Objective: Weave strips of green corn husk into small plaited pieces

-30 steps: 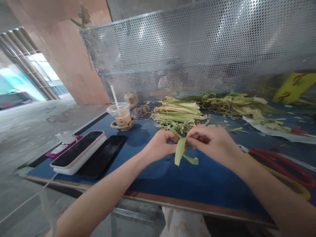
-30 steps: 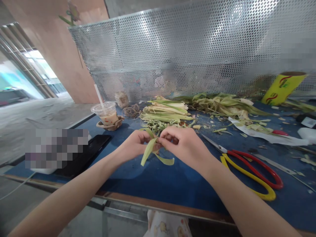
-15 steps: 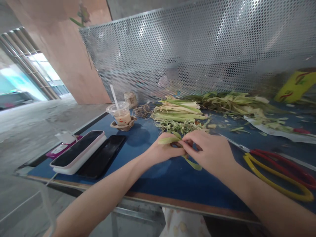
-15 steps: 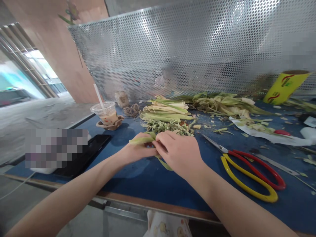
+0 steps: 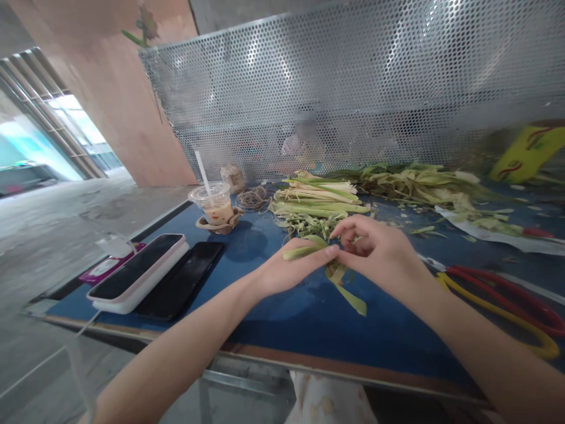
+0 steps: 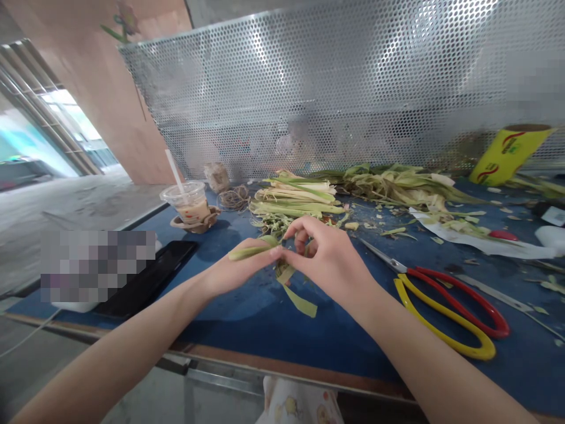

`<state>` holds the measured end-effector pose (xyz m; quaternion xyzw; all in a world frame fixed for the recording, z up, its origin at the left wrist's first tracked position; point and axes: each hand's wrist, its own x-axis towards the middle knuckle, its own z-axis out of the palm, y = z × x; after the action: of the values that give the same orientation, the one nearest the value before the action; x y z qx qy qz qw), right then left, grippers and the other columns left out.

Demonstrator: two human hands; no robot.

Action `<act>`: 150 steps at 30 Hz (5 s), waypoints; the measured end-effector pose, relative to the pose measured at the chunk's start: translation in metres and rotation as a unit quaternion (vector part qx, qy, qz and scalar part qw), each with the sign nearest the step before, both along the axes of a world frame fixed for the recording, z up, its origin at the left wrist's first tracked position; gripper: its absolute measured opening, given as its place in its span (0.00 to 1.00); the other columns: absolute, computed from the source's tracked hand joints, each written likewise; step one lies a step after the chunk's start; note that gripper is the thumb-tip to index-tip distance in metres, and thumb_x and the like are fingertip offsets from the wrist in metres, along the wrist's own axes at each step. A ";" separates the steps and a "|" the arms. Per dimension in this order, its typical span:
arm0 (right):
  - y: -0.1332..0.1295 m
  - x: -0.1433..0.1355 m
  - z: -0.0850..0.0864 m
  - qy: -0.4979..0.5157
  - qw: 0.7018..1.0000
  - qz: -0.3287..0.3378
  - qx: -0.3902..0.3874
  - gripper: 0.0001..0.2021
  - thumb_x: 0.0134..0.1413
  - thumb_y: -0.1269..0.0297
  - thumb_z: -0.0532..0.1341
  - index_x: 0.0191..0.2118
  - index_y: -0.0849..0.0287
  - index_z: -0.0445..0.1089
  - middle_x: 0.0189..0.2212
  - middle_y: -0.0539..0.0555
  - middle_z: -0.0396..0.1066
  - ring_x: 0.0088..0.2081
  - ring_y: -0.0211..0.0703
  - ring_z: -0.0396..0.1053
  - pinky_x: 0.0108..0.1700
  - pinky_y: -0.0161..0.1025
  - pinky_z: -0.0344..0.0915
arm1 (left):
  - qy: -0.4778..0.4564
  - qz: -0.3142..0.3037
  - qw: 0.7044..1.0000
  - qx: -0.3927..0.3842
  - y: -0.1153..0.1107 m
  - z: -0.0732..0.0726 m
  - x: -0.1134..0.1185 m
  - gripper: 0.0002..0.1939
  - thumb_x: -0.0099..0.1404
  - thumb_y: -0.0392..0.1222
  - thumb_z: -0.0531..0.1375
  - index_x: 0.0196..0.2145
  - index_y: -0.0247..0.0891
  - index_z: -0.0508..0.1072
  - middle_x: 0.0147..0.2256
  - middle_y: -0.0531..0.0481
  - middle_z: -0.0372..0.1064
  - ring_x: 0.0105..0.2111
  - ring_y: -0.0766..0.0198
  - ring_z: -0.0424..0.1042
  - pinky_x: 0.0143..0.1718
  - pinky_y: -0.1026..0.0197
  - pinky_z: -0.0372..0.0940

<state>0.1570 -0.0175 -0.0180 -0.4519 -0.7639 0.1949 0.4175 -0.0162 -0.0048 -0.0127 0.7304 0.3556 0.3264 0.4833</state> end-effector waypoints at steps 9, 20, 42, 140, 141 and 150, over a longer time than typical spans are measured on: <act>-0.002 0.009 0.013 0.006 0.992 0.084 -0.094 0.14 0.53 0.56 0.54 0.37 0.58 0.71 0.19 0.48 0.63 0.17 0.32 0.56 0.17 0.32 0.52 | 0.081 -0.063 0.991 0.082 -0.001 0.004 0.001 0.18 0.66 0.45 0.47 0.25 0.34 0.67 0.24 0.53 0.63 0.26 0.68 0.59 0.29 0.65 0.56; 0.002 0.004 0.009 0.057 0.991 0.115 -0.038 0.08 0.46 0.60 0.63 0.29 0.58 0.66 0.29 0.50 0.65 0.26 0.35 0.60 0.26 0.35 0.60 | 0.102 -0.081 0.987 0.094 -0.003 -0.002 0.003 0.14 0.64 0.43 0.49 0.25 0.34 0.67 0.20 0.57 0.57 0.22 0.72 0.54 0.24 0.69 0.54; 0.004 0.020 0.004 -0.246 0.905 0.097 0.334 0.14 0.57 0.69 0.54 0.47 0.50 0.69 0.41 0.51 0.72 0.40 0.44 0.67 0.42 0.43 0.62 | 0.064 -0.036 0.997 0.019 0.003 -0.004 0.000 0.15 0.61 0.43 0.52 0.30 0.32 0.75 0.24 0.50 0.70 0.28 0.64 0.67 0.31 0.65 0.61; 0.003 0.011 0.005 -0.172 0.967 -0.060 0.178 0.03 0.45 0.68 0.62 0.26 0.52 0.68 0.28 0.47 0.72 0.38 0.45 0.65 0.40 0.45 0.51 | -0.102 -0.041 0.989 -0.096 0.002 0.001 0.005 0.15 0.52 0.28 0.59 0.39 0.33 0.76 0.33 0.47 0.76 0.35 0.61 0.73 0.40 0.59 0.67; 0.002 0.011 0.005 -0.172 0.967 -0.061 0.176 0.03 0.45 0.68 0.63 0.26 0.52 0.68 0.27 0.47 0.72 0.38 0.45 0.65 0.41 0.46 0.50 | -0.099 -0.046 0.990 -0.092 0.003 0.001 0.005 0.14 0.53 0.29 0.59 0.39 0.33 0.76 0.33 0.46 0.76 0.35 0.61 0.73 0.40 0.59 0.67; -0.001 0.011 0.008 -0.150 0.979 -0.038 0.133 0.01 0.47 0.65 0.61 0.29 0.52 0.69 0.30 0.48 0.72 0.38 0.46 0.68 0.44 0.49 0.49 | -0.078 -0.029 0.993 -0.082 0.002 0.001 0.004 0.08 0.53 0.30 0.60 0.32 0.32 0.76 0.30 0.49 0.74 0.32 0.63 0.73 0.41 0.59 0.65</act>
<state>0.1677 -0.0185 -0.0100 -0.4448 -0.8193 0.0057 0.3619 -0.0122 -0.0023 -0.0120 0.6704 0.3208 0.3382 0.5773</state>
